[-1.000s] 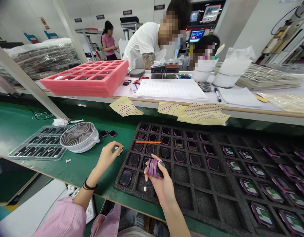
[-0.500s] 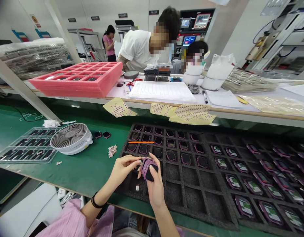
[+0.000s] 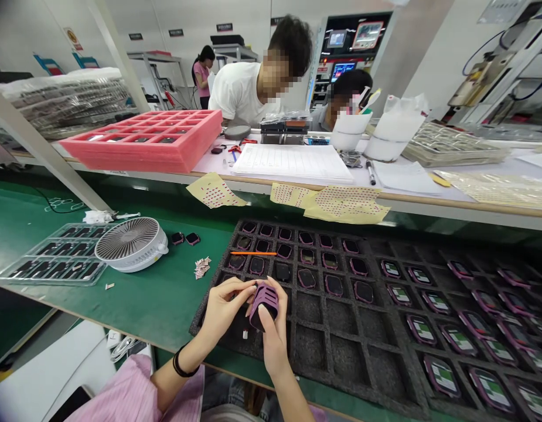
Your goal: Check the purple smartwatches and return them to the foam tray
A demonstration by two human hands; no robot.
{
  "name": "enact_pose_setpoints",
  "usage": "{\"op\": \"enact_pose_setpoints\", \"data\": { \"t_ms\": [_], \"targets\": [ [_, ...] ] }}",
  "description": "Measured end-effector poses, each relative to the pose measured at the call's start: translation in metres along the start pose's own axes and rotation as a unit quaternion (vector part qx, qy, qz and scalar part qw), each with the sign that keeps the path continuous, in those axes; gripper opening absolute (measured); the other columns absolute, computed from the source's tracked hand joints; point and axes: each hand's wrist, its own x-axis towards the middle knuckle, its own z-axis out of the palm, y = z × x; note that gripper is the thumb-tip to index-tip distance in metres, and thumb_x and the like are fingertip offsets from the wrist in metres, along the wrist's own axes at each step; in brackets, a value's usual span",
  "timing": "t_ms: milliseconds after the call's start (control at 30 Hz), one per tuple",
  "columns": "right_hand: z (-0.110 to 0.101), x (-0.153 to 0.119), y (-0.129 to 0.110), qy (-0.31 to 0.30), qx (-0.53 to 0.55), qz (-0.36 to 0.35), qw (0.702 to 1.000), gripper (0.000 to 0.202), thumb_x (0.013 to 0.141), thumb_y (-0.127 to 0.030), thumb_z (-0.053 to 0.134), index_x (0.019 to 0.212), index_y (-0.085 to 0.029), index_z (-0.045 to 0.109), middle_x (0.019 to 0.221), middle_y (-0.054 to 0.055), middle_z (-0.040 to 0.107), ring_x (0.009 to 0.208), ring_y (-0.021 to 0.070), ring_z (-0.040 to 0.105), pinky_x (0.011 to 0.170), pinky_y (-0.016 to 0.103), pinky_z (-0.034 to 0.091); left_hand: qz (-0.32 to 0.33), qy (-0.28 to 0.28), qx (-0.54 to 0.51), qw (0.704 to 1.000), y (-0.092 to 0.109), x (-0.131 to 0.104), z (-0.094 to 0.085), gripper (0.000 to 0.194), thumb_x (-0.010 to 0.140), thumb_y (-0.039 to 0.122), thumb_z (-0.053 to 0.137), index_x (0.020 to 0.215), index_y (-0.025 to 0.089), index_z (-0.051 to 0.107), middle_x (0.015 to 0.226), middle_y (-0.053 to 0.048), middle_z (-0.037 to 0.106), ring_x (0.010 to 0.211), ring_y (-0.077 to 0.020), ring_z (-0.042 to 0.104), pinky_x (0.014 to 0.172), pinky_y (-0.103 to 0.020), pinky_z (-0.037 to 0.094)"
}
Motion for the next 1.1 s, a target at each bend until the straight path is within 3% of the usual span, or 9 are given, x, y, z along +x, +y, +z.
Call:
{"op": "enact_pose_setpoints", "data": {
  "t_ms": [167,433,533,633,733,867,967,1033,1100],
  "targets": [
    [-0.002,-0.008,0.007,0.026,-0.023,-0.069,0.997,0.044,0.083,-0.039,0.057,0.125,-0.028,0.048,0.124,0.007,0.051,0.114,0.0244,0.051,0.099,0.047,0.037,0.044,0.054,0.002,0.998,-0.002,-0.015,0.01,0.013,0.081,0.024,0.066,0.087,0.019,0.077,0.064,-0.001,0.059,0.055,-0.0089,0.051,0.051,-0.021,0.039],
    [-0.001,-0.011,0.007,0.033,-0.025,-0.1,0.994,0.044,0.08,-0.04,0.057,0.12,-0.026,0.049,0.12,0.007,0.05,0.112,0.026,0.05,0.096,0.048,0.036,-0.104,-0.012,-0.15,0.983,0.001,-0.017,0.008,0.024,0.079,0.038,0.067,0.081,0.016,0.077,0.088,-0.006,0.063,0.063,-0.0097,0.053,0.058,-0.023,0.041],
    [-0.001,-0.011,0.003,0.048,0.005,-0.074,0.996,0.047,0.077,-0.044,0.058,0.12,-0.028,0.049,0.117,0.006,0.052,0.11,0.0258,0.051,0.092,0.044,0.04,-0.2,-0.085,-0.265,0.939,0.001,-0.017,0.006,0.03,0.077,0.042,0.069,0.091,0.016,0.075,0.107,-0.009,0.064,0.081,-0.0141,0.058,0.068,-0.024,0.043],
    [-0.004,-0.014,0.0,0.032,0.037,-0.017,0.999,0.055,0.075,-0.049,0.06,0.126,-0.031,0.047,0.119,0.006,0.053,0.109,0.0256,0.053,0.087,0.04,0.044,-0.297,-0.176,-0.394,0.852,-0.003,-0.019,0.001,0.047,0.071,0.043,0.076,0.112,0.021,0.067,0.109,-0.008,0.064,0.086,-0.0149,0.06,0.071,-0.023,0.044],
    [-0.004,-0.018,-0.001,0.013,0.062,0.029,0.998,0.063,0.074,-0.052,0.062,0.131,-0.033,0.043,0.123,0.007,0.053,0.108,0.0264,0.054,0.081,0.039,0.047,-0.33,-0.229,-0.436,0.805,-0.009,-0.02,-0.005,0.052,0.069,0.039,0.078,0.117,0.025,0.063,0.116,-0.006,0.062,0.085,-0.0132,0.062,0.072,-0.022,0.046],
    [0.005,-0.02,0.001,0.005,0.082,0.052,0.995,0.066,0.071,-0.05,0.066,0.131,-0.035,0.043,0.12,0.007,0.054,0.106,0.0261,0.055,0.079,0.039,0.049,-0.306,-0.234,-0.384,0.839,-0.012,-0.014,-0.015,0.061,0.067,0.043,0.078,0.123,0.027,0.059,0.118,-0.006,0.062,0.05,-0.0023,0.054,0.05,-0.017,0.041],
    [0.016,-0.015,-0.003,0.006,0.071,0.077,0.994,0.065,0.075,-0.044,0.066,0.134,-0.037,0.04,0.118,0.005,0.055,0.103,0.0237,0.057,0.08,0.039,0.05,-0.258,-0.224,-0.26,0.903,-0.012,0.0,-0.032,0.056,0.071,0.048,0.073,0.119,0.021,0.059,0.105,-0.008,0.066,0.05,-0.0057,0.054,0.049,-0.02,0.044],
    [0.022,-0.01,-0.009,0.003,0.069,0.086,0.994,0.062,0.081,-0.041,0.062,0.137,-0.039,0.036,0.114,0.004,0.056,0.092,0.0214,0.061,0.077,0.04,0.05,-0.183,-0.161,-0.09,0.966,-0.015,0.012,-0.053,0.04,0.077,0.044,0.066,0.107,0.018,0.062,0.096,-0.007,0.066,0.068,-0.0131,0.061,0.06,-0.024,0.049],
    [0.023,-0.006,-0.014,0.001,0.077,0.084,0.993,0.059,0.085,-0.04,0.057,0.139,-0.04,0.033,0.109,0.004,0.058,0.081,0.0194,0.062,0.073,0.041,0.051,-0.079,-0.032,0.16,0.983,-0.022,0.023,-0.08,0.021,0.082,0.037,0.061,0.089,0.018,0.064,0.091,-0.006,0.064,0.081,-0.0177,0.061,0.07,-0.028,0.049]
  ]
}}
